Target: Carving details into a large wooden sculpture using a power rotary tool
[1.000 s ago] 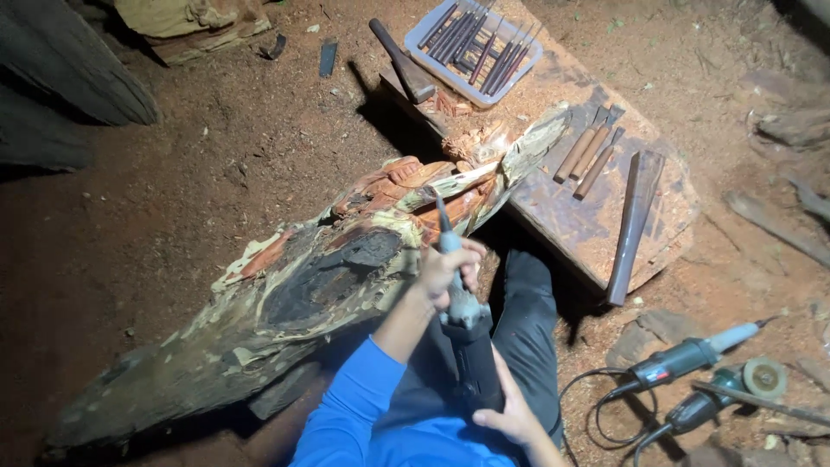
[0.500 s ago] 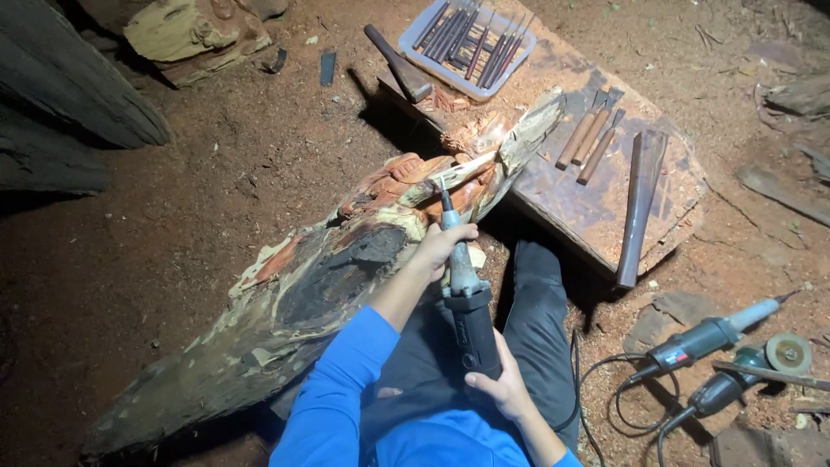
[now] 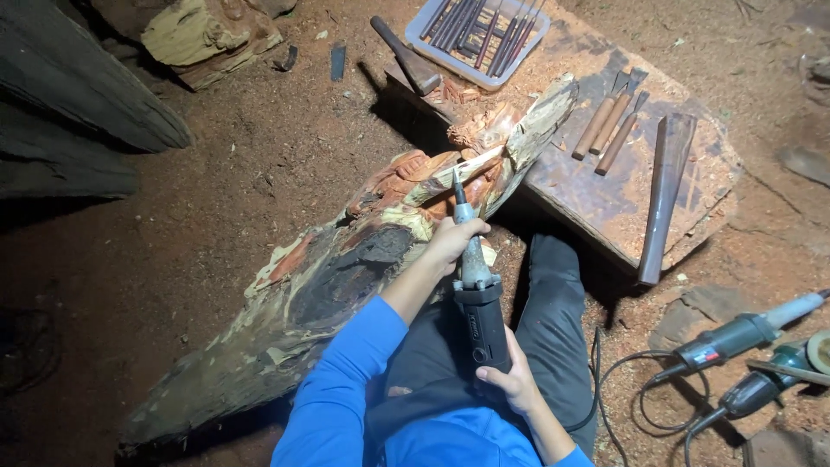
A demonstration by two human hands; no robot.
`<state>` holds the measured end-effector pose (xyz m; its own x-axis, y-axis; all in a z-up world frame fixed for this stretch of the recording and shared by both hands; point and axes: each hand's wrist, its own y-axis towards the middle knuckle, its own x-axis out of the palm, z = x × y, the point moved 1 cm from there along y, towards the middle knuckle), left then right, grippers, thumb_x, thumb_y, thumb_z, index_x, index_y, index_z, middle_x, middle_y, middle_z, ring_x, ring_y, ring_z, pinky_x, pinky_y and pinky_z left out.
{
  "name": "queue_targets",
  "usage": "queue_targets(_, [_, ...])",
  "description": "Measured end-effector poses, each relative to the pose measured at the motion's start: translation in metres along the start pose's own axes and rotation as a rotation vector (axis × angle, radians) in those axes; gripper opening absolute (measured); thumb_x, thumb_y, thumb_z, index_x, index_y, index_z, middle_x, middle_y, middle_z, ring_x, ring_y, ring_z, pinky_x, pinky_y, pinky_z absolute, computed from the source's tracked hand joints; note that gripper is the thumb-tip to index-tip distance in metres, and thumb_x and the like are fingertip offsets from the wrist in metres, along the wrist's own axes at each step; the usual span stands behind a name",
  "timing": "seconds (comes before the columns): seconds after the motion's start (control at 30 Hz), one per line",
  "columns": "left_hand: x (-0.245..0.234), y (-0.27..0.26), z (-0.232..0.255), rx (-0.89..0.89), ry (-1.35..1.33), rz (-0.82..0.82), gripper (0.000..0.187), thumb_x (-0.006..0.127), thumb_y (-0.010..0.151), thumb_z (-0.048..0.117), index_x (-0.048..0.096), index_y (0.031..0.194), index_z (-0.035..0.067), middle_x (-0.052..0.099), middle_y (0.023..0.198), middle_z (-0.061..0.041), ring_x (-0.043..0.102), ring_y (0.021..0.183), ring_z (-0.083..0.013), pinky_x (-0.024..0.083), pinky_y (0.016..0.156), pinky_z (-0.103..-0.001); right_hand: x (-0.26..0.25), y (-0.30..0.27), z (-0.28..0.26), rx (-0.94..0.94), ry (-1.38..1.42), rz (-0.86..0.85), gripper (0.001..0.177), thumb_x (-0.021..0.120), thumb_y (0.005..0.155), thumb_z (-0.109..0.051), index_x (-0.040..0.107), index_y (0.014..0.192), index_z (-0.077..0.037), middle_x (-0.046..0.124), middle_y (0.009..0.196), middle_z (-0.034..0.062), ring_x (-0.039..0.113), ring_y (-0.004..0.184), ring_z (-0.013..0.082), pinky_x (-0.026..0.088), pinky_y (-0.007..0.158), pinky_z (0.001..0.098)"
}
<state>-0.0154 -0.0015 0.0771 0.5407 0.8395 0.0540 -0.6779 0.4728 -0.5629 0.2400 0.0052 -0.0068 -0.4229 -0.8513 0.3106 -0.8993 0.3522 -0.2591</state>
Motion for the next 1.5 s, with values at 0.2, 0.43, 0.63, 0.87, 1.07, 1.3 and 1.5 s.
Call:
queue_targets(0.2, [0.008,0.003,0.005,0.008,0.057,0.027,0.043,0.069,0.082,0.019,0.052,0.112,-0.008,0.06,0.09,-0.016,0.059,0.072,-0.0203,0.053,0.059,-0.032,-0.005,0.005,0.005,0.006,0.033,0.004,0.098,0.076,0.058,-0.012,0.048,0.151,-0.005,0.068,0.129,0.013,0.062,0.11,0.0255,0.043,0.101,0.0361])
queue_targets(0.43, [0.016,0.009,0.008,0.001,0.012,-0.013,0.027,0.069,0.083,0.012,0.058,0.098,-0.007,0.06,0.08,-0.015,0.058,0.055,-0.0204,0.053,0.048,-0.033,-0.008,0.007,0.01,0.031,0.048,0.027,0.096,0.075,0.057,-0.013,0.049,0.15,-0.005,0.07,0.119,0.0145,0.063,0.101,0.026,0.046,0.094,0.036])
queue_targets(0.63, [0.024,0.007,0.02,-0.015,0.167,-0.016,0.036,0.068,0.083,0.016,0.058,0.107,-0.009,0.061,0.085,-0.015,0.059,0.062,-0.0202,0.054,0.054,-0.032,-0.006,0.008,0.002,0.022,0.215,-0.019,0.092,0.07,0.064,0.001,0.043,0.151,-0.004,0.07,0.096,0.0177,0.067,0.068,0.0245,0.054,0.063,0.0329])
queue_targets(0.87, [0.033,0.02,0.021,0.03,0.22,-0.033,0.026,0.067,0.081,0.016,0.067,0.092,-0.007,0.067,0.082,-0.014,0.061,0.069,-0.0207,0.052,0.064,-0.032,0.001,0.008,-0.001,0.104,0.388,-0.028,0.087,0.066,0.069,0.005,0.039,0.15,-0.009,0.066,0.075,0.0213,0.064,0.054,0.0274,0.054,0.043,0.0369])
queue_targets(1.07, [0.038,0.026,0.025,0.025,0.206,-0.049,0.023,0.064,0.081,0.011,0.068,0.093,-0.009,0.072,0.081,-0.014,0.065,0.07,-0.0184,0.055,0.066,-0.03,0.017,0.005,-0.012,0.122,0.42,0.004,0.096,0.064,0.07,0.002,0.03,0.158,-0.015,0.067,0.08,0.0239,0.066,0.055,0.0277,0.056,0.043,0.0357])
queue_targets(1.3, [0.041,0.038,0.019,0.012,0.279,-0.036,0.02,0.066,0.083,0.012,0.069,0.088,-0.007,0.069,0.074,-0.012,0.064,0.064,-0.0166,0.053,0.063,-0.027,0.044,-0.003,-0.032,0.109,0.543,0.021,0.083,0.062,0.069,-0.004,0.036,0.147,-0.005,0.057,0.104,0.0252,0.065,0.061,0.0311,0.057,0.044,0.0387])
queue_targets(1.5, [0.027,0.021,0.041,-0.045,0.434,-0.071,0.044,0.066,0.081,0.012,0.057,0.12,-0.006,0.058,0.092,-0.014,0.058,0.072,-0.0206,0.057,0.063,-0.032,0.052,-0.006,-0.023,0.116,0.495,-0.023,0.09,0.063,0.074,0.001,0.027,0.155,-0.012,0.062,0.09,0.0253,0.067,0.06,0.0288,0.058,0.047,0.0364])
